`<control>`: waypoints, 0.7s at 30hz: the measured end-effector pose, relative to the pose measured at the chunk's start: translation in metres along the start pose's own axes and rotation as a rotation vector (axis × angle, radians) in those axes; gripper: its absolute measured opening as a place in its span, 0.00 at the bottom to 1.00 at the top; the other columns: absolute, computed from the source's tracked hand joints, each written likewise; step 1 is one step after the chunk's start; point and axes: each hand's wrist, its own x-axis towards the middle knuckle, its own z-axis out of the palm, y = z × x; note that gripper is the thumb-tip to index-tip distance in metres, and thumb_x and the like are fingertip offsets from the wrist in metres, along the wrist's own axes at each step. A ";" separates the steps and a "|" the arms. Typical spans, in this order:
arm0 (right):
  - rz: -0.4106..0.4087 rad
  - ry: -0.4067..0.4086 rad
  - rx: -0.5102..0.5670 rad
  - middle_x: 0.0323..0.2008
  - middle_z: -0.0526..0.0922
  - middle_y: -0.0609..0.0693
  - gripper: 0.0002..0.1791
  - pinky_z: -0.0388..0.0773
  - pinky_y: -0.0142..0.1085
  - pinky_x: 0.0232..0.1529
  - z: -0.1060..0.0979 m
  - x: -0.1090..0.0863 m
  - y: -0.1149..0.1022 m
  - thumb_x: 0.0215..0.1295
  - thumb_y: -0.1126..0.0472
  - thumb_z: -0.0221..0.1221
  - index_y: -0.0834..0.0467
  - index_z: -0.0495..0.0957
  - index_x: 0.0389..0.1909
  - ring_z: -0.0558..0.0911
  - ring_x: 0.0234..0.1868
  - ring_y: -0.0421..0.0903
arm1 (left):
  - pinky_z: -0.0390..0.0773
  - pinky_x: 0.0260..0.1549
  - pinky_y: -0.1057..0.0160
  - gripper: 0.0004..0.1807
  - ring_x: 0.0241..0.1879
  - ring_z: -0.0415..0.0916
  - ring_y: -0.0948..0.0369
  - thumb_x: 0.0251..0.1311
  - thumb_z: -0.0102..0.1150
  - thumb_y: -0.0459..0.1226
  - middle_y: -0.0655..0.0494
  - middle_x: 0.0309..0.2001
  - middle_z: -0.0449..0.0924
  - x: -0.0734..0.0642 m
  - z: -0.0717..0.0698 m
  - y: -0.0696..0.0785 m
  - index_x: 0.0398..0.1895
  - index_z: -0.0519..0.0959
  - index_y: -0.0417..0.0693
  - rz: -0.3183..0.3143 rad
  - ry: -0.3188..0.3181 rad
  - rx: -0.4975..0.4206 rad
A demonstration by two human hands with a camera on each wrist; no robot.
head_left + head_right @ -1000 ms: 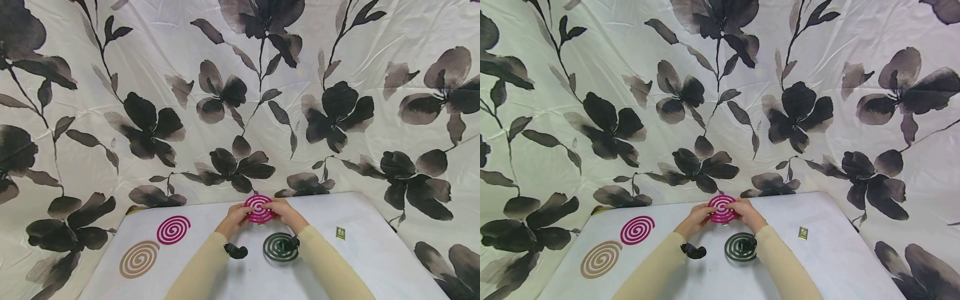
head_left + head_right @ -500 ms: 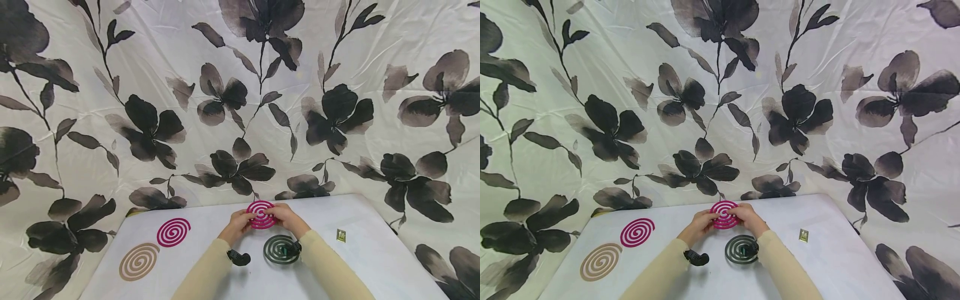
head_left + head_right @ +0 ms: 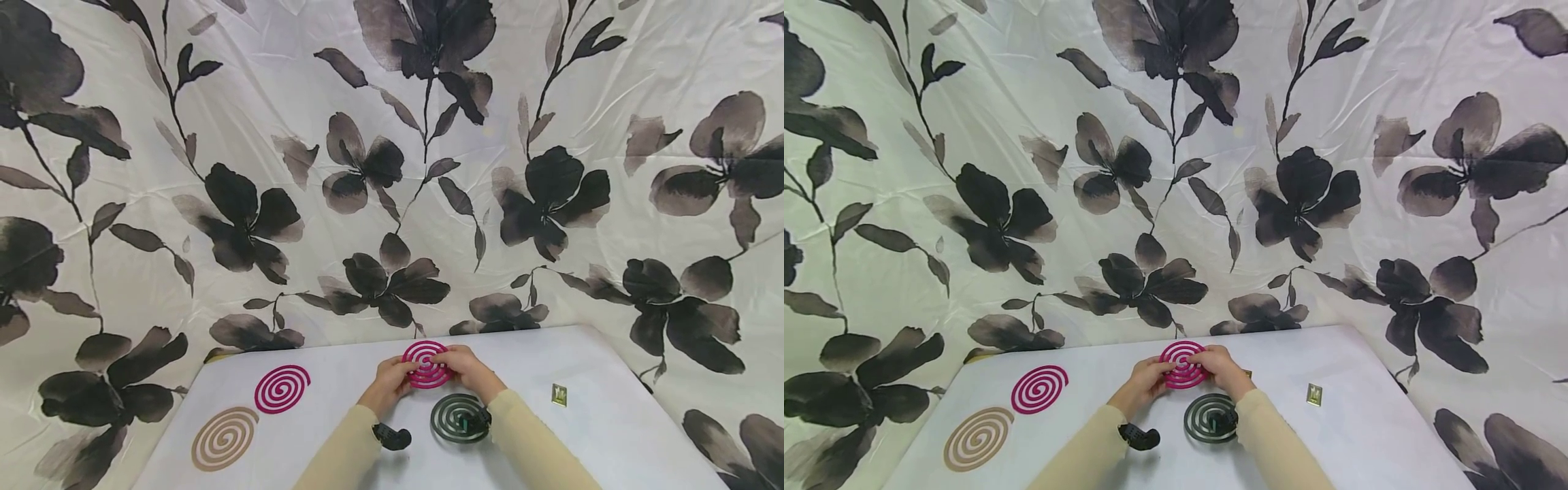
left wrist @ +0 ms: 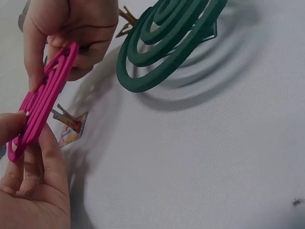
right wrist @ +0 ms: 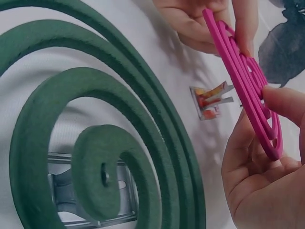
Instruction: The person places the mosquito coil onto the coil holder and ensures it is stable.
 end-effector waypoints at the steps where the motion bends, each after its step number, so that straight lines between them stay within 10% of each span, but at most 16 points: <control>1: -0.004 0.000 0.001 0.34 0.81 0.54 0.19 0.75 0.30 0.26 0.000 0.000 0.001 0.60 0.62 0.65 0.69 0.76 0.48 0.76 0.28 0.43 | 0.77 0.23 0.69 0.24 0.28 0.73 0.61 0.58 0.65 0.32 0.47 0.38 0.79 0.000 0.000 -0.001 0.56 0.72 0.31 0.003 -0.002 -0.004; 21: -0.002 0.000 0.013 0.32 0.80 0.54 0.19 0.77 0.31 0.27 0.003 0.004 0.014 0.59 0.62 0.66 0.69 0.76 0.47 0.76 0.27 0.43 | 0.77 0.25 0.69 0.24 0.29 0.74 0.61 0.57 0.67 0.34 0.48 0.38 0.80 -0.003 0.000 -0.009 0.55 0.73 0.33 0.003 0.049 0.079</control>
